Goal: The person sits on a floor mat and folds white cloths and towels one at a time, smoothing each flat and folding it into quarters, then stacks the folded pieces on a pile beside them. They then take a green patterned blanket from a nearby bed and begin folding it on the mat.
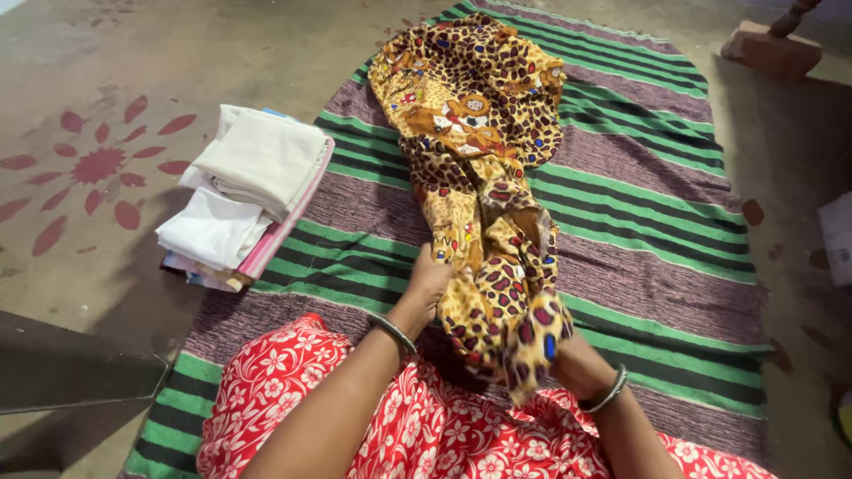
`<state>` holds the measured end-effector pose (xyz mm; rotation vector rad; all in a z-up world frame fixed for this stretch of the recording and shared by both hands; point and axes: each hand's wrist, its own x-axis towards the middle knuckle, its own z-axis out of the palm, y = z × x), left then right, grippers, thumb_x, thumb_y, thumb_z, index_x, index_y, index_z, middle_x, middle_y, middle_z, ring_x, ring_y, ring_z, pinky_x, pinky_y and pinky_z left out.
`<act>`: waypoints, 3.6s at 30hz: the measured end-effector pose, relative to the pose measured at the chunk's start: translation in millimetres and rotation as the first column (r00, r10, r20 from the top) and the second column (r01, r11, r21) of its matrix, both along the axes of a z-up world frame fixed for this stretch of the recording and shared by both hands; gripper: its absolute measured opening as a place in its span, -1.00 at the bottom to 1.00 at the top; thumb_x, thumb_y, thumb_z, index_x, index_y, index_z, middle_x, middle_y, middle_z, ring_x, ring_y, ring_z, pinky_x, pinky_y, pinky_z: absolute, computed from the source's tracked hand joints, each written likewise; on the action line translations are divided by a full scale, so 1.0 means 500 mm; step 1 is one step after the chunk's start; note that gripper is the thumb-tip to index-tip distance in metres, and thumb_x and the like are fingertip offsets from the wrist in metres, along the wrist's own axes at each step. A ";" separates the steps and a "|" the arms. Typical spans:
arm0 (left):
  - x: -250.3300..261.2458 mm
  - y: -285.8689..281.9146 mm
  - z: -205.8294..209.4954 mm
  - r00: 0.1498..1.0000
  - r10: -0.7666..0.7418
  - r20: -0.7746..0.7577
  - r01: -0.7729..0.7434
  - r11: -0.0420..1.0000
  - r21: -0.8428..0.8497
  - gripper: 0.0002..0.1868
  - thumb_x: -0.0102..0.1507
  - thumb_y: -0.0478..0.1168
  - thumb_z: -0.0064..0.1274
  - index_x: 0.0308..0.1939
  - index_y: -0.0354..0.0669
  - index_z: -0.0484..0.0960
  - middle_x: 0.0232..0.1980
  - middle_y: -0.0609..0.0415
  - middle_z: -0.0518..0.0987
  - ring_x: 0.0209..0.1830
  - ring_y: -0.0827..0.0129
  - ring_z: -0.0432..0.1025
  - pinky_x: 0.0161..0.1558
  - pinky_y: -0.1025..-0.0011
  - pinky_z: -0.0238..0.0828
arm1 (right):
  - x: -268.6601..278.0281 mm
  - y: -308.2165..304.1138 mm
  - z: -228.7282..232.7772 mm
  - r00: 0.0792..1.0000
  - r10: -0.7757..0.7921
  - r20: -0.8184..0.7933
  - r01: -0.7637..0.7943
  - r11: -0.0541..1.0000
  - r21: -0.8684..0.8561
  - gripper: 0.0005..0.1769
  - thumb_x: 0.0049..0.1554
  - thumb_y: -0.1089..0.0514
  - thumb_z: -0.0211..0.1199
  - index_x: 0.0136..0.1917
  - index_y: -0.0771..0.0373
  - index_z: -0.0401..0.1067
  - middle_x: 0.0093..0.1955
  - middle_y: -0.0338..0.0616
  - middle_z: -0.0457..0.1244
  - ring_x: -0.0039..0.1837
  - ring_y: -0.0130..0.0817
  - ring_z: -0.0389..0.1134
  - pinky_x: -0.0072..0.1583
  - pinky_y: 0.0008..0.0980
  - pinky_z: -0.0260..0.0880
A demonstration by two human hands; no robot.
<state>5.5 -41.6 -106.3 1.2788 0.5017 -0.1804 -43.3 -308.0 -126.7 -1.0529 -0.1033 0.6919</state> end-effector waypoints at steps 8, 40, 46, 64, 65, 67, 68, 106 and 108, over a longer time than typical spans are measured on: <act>-0.062 -0.056 0.039 0.853 -0.518 0.061 0.496 0.841 0.215 -0.35 0.18 -0.49 -0.09 0.38 -0.08 0.43 -0.01 -0.14 0.66 -0.33 0.28 0.55 -0.36 0.31 0.54 | 0.039 0.009 0.035 0.957 -0.277 -0.083 0.232 0.908 -0.348 -0.36 0.24 -0.15 0.09 0.46 0.21 0.20 0.24 0.01 0.27 0.14 -0.16 0.37 0.05 -0.04 0.49; 0.050 -0.004 -0.050 0.972 -0.232 0.048 0.197 0.904 0.378 -0.56 0.34 0.05 -0.02 0.00 -0.29 0.62 -0.15 0.00 0.65 -0.30 0.37 0.51 -0.26 0.31 0.49 | 0.068 -0.122 0.199 0.773 -0.066 0.631 0.630 0.194 -0.752 -0.23 -0.06 0.43 0.19 0.44 0.15 0.51 -0.01 0.19 0.48 -0.12 0.00 0.49 -0.13 -0.05 0.45; 0.026 -0.037 -0.067 0.926 -0.378 -0.018 0.311 0.732 0.606 -0.54 0.33 0.08 0.00 0.07 -0.22 0.62 -0.02 -0.15 0.65 -0.05 0.12 0.53 -0.02 0.18 0.44 | 0.080 -0.108 0.126 0.863 0.315 0.395 0.444 -0.100 -0.890 -0.24 -0.11 0.21 0.40 0.40 0.04 0.48 0.24 0.13 0.38 0.23 0.00 0.42 0.25 -0.10 0.43; 0.041 -0.056 -0.039 0.916 -0.399 -0.039 0.328 0.689 0.647 -0.52 0.30 0.12 0.01 0.07 -0.17 0.61 0.05 -0.16 0.65 0.10 -0.04 0.53 0.13 0.08 0.42 | 0.294 -0.085 -0.009 0.937 0.255 0.239 0.302 -0.244 -0.921 -0.10 0.00 -0.16 0.53 0.46 0.10 0.19 0.10 0.28 0.39 0.13 0.11 0.45 0.14 -0.05 0.49; 0.044 -0.051 -0.033 0.921 -0.389 -0.022 0.311 0.700 0.643 -0.52 0.30 0.12 0.02 0.06 -0.18 0.62 0.06 -0.16 0.65 0.10 -0.03 0.53 0.13 0.10 0.43 | 0.329 -0.081 -0.014 0.879 0.368 0.305 0.406 -0.240 -0.882 -0.37 0.05 -0.16 0.52 0.28 0.19 0.54 0.06 0.23 0.40 0.12 0.08 0.45 0.14 -0.09 0.45; 0.060 -0.039 -0.016 0.942 -0.334 0.038 0.246 0.762 0.599 -0.52 0.29 0.12 0.02 0.04 -0.18 0.63 0.01 -0.14 0.66 0.04 0.02 0.54 0.09 0.14 0.45 | 0.436 -0.044 0.019 0.736 0.480 0.478 0.617 -0.186 -0.764 -0.47 0.02 0.02 0.48 0.21 0.27 0.55 0.05 0.26 0.39 0.07 0.04 0.42 0.12 -0.13 0.43; 0.069 -0.031 -0.006 0.951 -0.303 0.067 0.211 0.790 0.575 -0.52 0.29 0.12 0.02 0.04 -0.19 0.63 -0.01 -0.12 0.67 0.01 0.04 0.55 0.07 0.16 0.46 | 0.504 -0.007 0.055 0.907 0.266 0.326 0.393 -0.256 -0.883 -0.65 0.09 0.20 0.31 0.14 0.38 0.56 0.00 0.09 0.42 -0.05 -0.17 0.46 -0.04 -0.21 0.56; 0.122 0.039 0.049 0.980 0.094 0.173 -0.088 0.995 -0.042 -0.64 0.35 -0.04 -0.03 0.03 -0.27 0.61 -0.10 0.03 0.66 -0.21 0.39 0.52 -0.13 0.40 0.45 | 0.888 0.302 0.264 0.563 0.622 0.545 0.305 0.456 -0.836 -0.27 0.27 -0.18 0.29 0.58 0.03 0.14 0.54 0.01 0.11 0.48 0.05 0.21 0.40 0.14 0.26; 0.114 0.034 0.039 0.984 0.017 0.179 -0.040 0.991 0.126 -0.61 0.35 -0.03 -0.02 0.07 -0.25 0.61 -0.06 0.01 0.69 -0.16 0.38 0.55 -0.09 0.40 0.46 | 0.822 0.269 0.271 0.398 0.827 0.397 0.410 0.227 -0.883 -0.23 0.21 -0.24 0.30 0.54 0.09 0.20 0.52 0.03 0.13 0.48 0.06 0.19 0.41 0.06 0.23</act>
